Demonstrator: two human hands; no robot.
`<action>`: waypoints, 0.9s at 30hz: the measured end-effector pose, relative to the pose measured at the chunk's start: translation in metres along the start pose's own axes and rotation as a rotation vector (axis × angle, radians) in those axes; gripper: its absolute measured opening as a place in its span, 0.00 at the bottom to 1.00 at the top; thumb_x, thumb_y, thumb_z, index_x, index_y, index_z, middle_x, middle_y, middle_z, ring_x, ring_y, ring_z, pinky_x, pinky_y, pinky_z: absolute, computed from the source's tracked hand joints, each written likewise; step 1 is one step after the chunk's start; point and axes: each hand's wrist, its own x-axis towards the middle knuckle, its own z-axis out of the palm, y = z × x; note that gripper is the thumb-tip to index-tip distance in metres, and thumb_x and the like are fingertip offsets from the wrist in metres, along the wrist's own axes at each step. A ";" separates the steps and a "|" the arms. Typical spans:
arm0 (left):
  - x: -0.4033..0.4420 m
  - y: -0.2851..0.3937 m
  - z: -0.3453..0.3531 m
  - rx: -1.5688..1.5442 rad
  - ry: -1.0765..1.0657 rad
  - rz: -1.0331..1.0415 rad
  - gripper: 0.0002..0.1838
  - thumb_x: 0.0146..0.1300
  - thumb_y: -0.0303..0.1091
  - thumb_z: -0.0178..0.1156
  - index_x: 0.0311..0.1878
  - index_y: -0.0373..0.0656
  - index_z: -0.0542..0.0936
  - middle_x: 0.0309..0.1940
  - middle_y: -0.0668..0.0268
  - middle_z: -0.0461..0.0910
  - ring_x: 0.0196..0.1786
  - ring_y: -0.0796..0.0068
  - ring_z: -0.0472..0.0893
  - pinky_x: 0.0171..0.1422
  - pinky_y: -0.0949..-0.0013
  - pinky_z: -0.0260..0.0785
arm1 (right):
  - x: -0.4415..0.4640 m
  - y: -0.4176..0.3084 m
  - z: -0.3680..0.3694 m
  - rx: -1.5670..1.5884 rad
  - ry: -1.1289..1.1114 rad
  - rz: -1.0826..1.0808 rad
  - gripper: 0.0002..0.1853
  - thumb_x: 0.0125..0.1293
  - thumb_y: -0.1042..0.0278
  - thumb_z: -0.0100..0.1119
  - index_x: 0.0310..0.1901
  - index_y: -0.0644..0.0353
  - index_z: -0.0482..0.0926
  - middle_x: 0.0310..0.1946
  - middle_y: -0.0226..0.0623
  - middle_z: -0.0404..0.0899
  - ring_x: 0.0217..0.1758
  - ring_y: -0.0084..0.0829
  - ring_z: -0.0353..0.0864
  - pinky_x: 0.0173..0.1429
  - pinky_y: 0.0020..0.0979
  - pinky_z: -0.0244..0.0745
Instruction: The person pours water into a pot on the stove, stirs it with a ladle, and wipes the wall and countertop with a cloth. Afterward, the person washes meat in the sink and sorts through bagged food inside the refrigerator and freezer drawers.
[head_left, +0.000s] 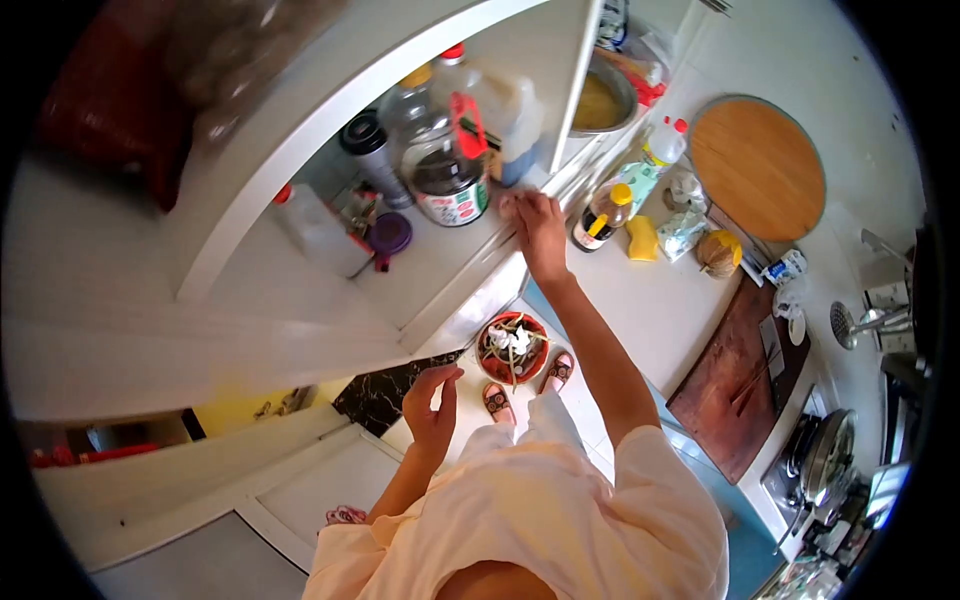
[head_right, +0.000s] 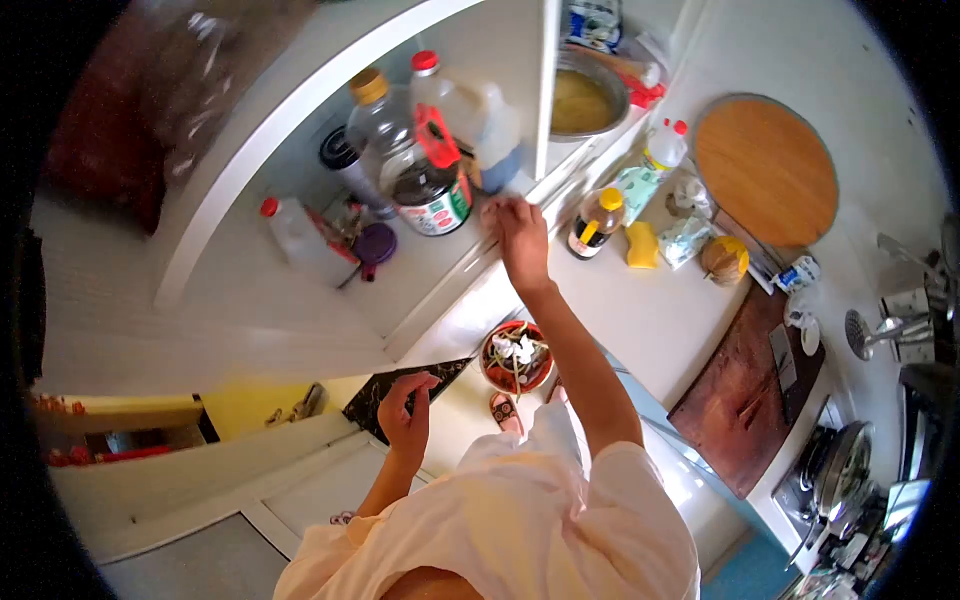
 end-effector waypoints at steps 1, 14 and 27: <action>0.001 0.001 0.006 -0.002 -0.027 -0.023 0.11 0.54 0.13 0.54 0.40 0.36 0.77 0.31 0.58 0.80 0.34 0.66 0.81 0.40 0.71 0.72 | 0.003 0.013 0.004 0.034 -0.013 0.040 0.07 0.51 0.78 0.53 0.32 0.59 0.78 0.36 0.38 0.77 0.38 0.41 0.74 0.43 0.37 0.70; 0.059 -0.010 0.076 0.080 -0.160 0.024 0.07 0.58 0.19 0.54 0.39 0.36 0.77 0.34 0.57 0.80 0.37 0.61 0.80 0.43 0.68 0.72 | -0.018 0.023 0.008 0.364 -0.276 0.056 0.10 0.54 0.78 0.55 0.39 0.61 0.77 0.41 0.40 0.75 0.45 0.43 0.72 0.51 0.34 0.68; 0.200 -0.048 0.237 0.701 -0.585 0.718 0.29 0.56 0.28 0.54 0.62 0.36 0.64 0.65 0.56 0.60 0.68 0.57 0.59 0.69 0.53 0.51 | -0.029 0.083 -0.150 0.671 0.188 0.627 0.11 0.63 0.76 0.53 0.46 0.66 0.76 0.47 0.36 0.71 0.43 0.24 0.74 0.45 0.24 0.72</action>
